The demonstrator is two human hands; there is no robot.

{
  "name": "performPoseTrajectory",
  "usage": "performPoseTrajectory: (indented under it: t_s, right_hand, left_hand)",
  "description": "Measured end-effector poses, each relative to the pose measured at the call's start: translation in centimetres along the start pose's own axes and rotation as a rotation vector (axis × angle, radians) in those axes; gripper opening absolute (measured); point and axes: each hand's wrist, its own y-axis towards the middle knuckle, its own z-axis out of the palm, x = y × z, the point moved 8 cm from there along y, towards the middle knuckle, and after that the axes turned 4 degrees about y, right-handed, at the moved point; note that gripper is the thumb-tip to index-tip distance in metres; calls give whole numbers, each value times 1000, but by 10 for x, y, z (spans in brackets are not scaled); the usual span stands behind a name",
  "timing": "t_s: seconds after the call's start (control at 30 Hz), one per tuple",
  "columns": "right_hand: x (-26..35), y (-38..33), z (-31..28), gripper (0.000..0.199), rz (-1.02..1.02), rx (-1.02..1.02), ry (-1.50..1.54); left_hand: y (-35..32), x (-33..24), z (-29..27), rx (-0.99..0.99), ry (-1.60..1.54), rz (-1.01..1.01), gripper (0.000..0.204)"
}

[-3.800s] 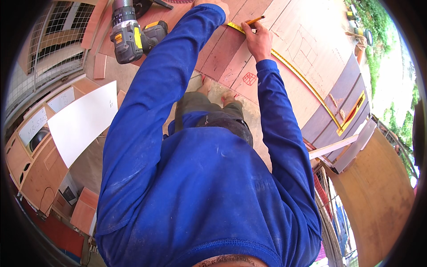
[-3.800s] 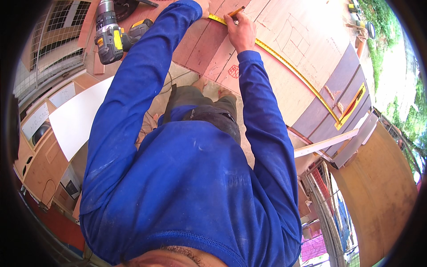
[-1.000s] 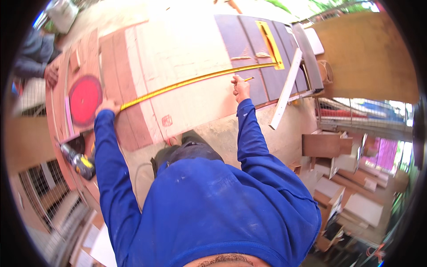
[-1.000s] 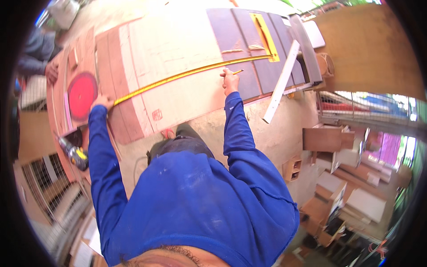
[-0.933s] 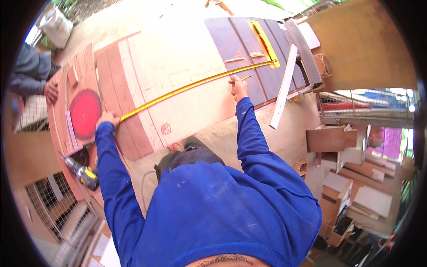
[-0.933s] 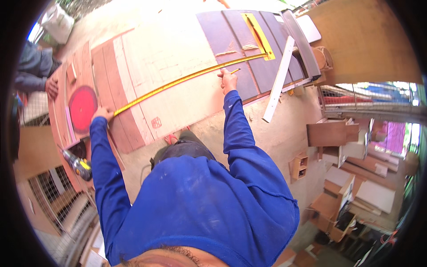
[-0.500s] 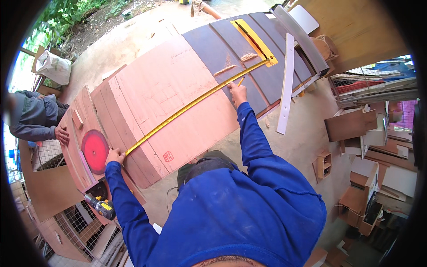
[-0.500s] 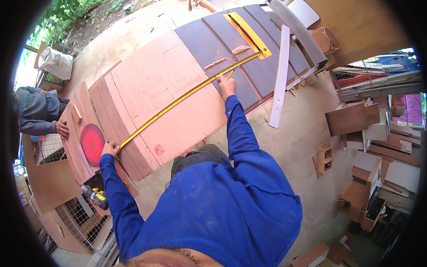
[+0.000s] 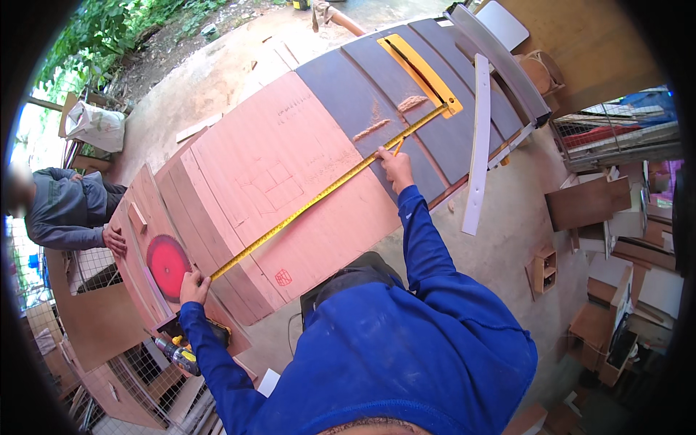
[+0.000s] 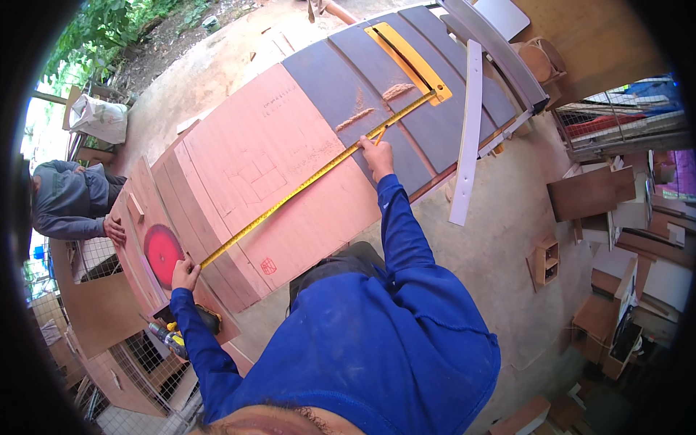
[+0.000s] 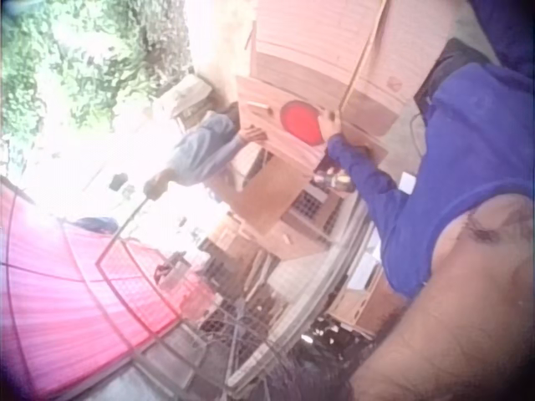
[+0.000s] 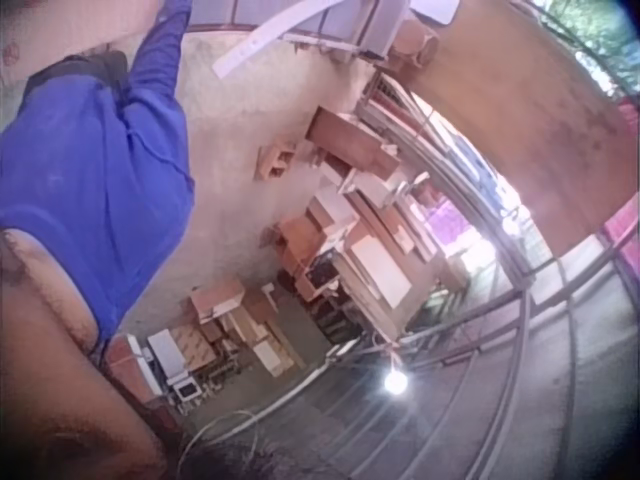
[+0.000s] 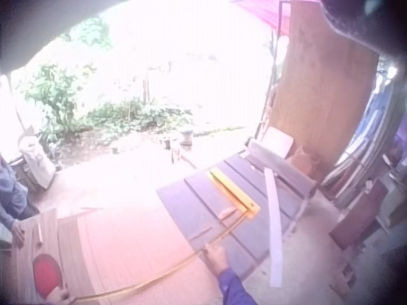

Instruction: The person measures and marks a large pink board with a tape measure and pencil, then aligns a white strip along the marked line. They use a cordless drill to fasten the strip to the board with screws. After securing the strip, they use a handheld blower to clear debris from the work surface.

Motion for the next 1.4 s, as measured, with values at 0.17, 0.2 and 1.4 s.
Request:
performPoseTrajectory:
  t_s: [0.17, 0.2, 1.4]
  right_hand:
    - [7, 7, 0, 28, -28, -119, 2]
    - [6, 7, 2, 27, -2, -125, -10]
    - [89, 208, 255, 26, -111, -134, -114]
  left_hand:
    - [5, -2, -29, -22, -218, 118, 26]
    - [5, -2, -31, -15, -233, 120, 25]
    - [249, 100, -83, -297, -133, 92, 32]
